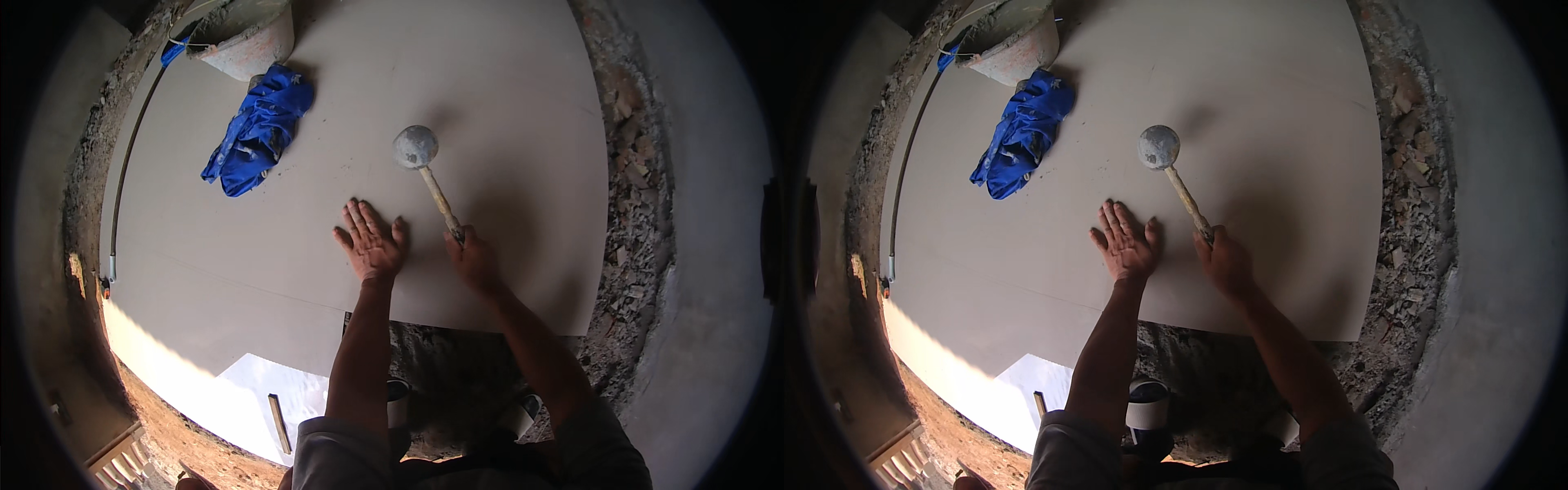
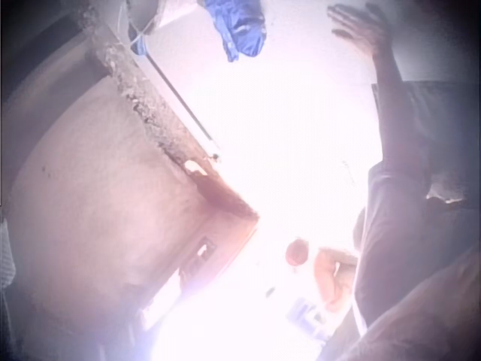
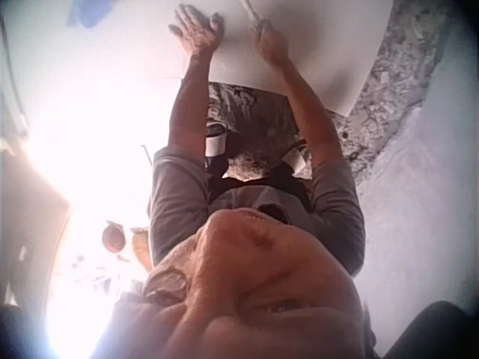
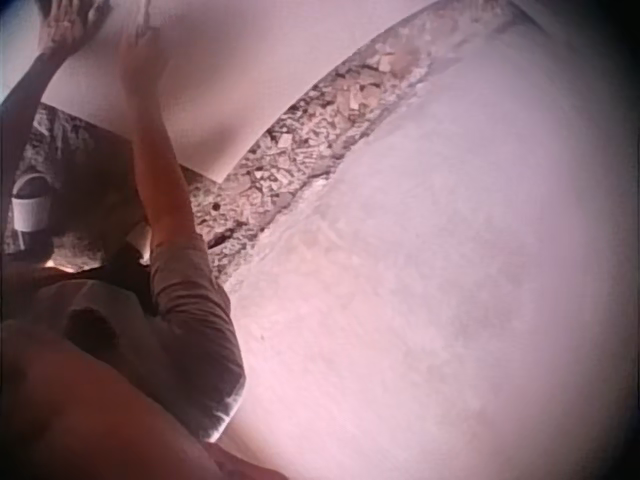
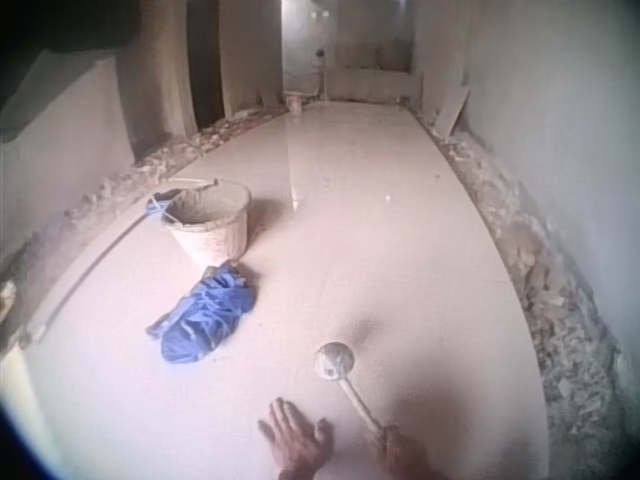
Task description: The person spreads cement on the floor using a trowel, places a large white tile onto the cement, and taps it with a rubber mallet to secure it in place.
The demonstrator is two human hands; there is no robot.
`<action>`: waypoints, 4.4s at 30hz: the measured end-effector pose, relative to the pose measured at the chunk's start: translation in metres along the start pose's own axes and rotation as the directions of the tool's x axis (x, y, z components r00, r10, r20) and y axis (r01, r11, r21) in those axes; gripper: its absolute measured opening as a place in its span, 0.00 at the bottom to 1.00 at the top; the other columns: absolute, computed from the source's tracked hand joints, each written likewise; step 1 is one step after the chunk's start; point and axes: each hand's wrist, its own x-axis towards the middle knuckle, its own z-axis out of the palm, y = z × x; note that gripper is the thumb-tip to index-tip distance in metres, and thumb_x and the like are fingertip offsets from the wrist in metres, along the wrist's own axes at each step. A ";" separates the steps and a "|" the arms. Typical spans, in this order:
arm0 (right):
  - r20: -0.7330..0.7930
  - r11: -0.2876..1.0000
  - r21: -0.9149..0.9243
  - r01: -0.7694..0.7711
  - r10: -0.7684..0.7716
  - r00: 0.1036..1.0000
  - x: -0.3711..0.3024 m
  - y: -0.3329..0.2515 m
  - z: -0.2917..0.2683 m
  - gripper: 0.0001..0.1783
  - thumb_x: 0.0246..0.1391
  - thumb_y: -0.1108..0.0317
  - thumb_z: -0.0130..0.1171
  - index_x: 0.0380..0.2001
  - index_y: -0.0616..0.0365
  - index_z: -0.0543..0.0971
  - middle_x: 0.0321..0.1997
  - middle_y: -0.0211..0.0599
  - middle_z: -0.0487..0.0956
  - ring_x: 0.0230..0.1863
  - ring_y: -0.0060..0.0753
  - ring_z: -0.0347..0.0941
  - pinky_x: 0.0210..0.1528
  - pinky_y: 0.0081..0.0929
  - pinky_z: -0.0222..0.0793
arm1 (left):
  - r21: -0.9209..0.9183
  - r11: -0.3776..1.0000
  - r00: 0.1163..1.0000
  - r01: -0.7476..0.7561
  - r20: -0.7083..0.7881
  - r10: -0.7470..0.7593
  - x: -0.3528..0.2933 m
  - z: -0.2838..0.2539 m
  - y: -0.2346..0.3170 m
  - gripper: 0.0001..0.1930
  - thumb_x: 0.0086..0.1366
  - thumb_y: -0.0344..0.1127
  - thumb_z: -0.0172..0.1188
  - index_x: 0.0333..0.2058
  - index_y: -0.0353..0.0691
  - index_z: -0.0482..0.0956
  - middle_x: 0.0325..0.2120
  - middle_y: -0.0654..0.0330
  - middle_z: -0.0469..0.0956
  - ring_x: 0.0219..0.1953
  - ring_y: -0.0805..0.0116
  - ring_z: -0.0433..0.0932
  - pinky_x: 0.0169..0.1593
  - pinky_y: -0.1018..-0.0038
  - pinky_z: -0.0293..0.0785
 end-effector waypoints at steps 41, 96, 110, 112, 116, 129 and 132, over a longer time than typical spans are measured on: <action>0.081 0.983 0.176 -0.048 0.034 0.996 -0.064 -0.015 -0.008 0.18 0.60 0.52 0.56 0.35 0.59 0.74 0.22 0.43 0.78 0.26 0.52 0.77 0.28 0.44 0.71 | -0.029 0.995 0.995 0.100 0.020 -0.099 -0.043 0.004 -0.021 0.39 0.68 0.58 0.35 0.68 0.33 0.47 0.71 0.50 0.40 0.73 0.55 0.35 0.70 0.46 0.25; -0.104 0.998 -0.058 0.037 -0.043 0.994 0.178 0.027 0.000 0.18 0.62 0.55 0.54 0.31 0.62 0.72 0.21 0.47 0.77 0.24 0.54 0.77 0.26 0.42 0.72 | 0.035 0.999 0.995 -0.031 0.092 0.027 0.089 -0.005 0.078 0.45 0.67 0.65 0.32 0.68 0.32 0.41 0.71 0.48 0.37 0.73 0.55 0.33 0.71 0.49 0.26; -0.096 0.999 -0.027 -0.022 0.020 0.995 0.203 0.027 0.005 0.20 0.61 0.52 0.53 0.33 0.61 0.72 0.19 0.45 0.77 0.23 0.51 0.77 0.26 0.42 0.72 | 0.030 0.991 0.990 -0.128 0.070 0.126 0.162 -0.005 0.095 0.47 0.66 0.69 0.29 0.69 0.33 0.39 0.71 0.52 0.36 0.73 0.60 0.30 0.71 0.50 0.24; -0.132 1.000 0.029 0.004 0.000 0.991 0.202 0.027 0.009 0.21 0.62 0.50 0.53 0.32 0.61 0.72 0.19 0.44 0.77 0.23 0.52 0.77 0.26 0.43 0.72 | 0.054 0.992 0.985 -0.117 0.133 0.109 0.160 -0.008 0.095 0.47 0.66 0.69 0.30 0.69 0.33 0.39 0.71 0.52 0.36 0.73 0.59 0.30 0.71 0.50 0.24; 0.028 0.965 -0.259 -0.047 0.056 0.998 0.196 0.023 0.008 0.21 0.62 0.50 0.53 0.31 0.60 0.71 0.17 0.44 0.76 0.22 0.52 0.76 0.26 0.43 0.73 | 0.046 0.993 0.984 -0.110 0.145 0.102 0.165 -0.009 0.096 0.47 0.66 0.68 0.30 0.68 0.32 0.39 0.71 0.51 0.36 0.73 0.58 0.30 0.71 0.49 0.25; -0.040 0.992 -0.084 -0.092 0.088 0.995 0.178 0.027 0.003 0.22 0.61 0.49 0.52 0.29 0.60 0.70 0.15 0.44 0.75 0.20 0.52 0.76 0.23 0.44 0.73 | 0.049 0.993 0.992 -0.107 0.071 0.104 0.161 -0.006 0.099 0.47 0.65 0.68 0.34 0.69 0.34 0.40 0.71 0.51 0.38 0.73 0.57 0.32 0.71 0.49 0.26; -0.011 0.981 -0.147 -0.126 0.126 0.992 0.165 0.034 -0.009 0.22 0.62 0.49 0.52 0.29 0.60 0.70 0.16 0.44 0.76 0.20 0.52 0.76 0.24 0.44 0.73 | 0.076 0.989 0.991 -0.129 0.055 0.125 0.161 0.002 0.100 0.47 0.65 0.68 0.35 0.69 0.33 0.40 0.71 0.50 0.38 0.73 0.56 0.33 0.70 0.47 0.28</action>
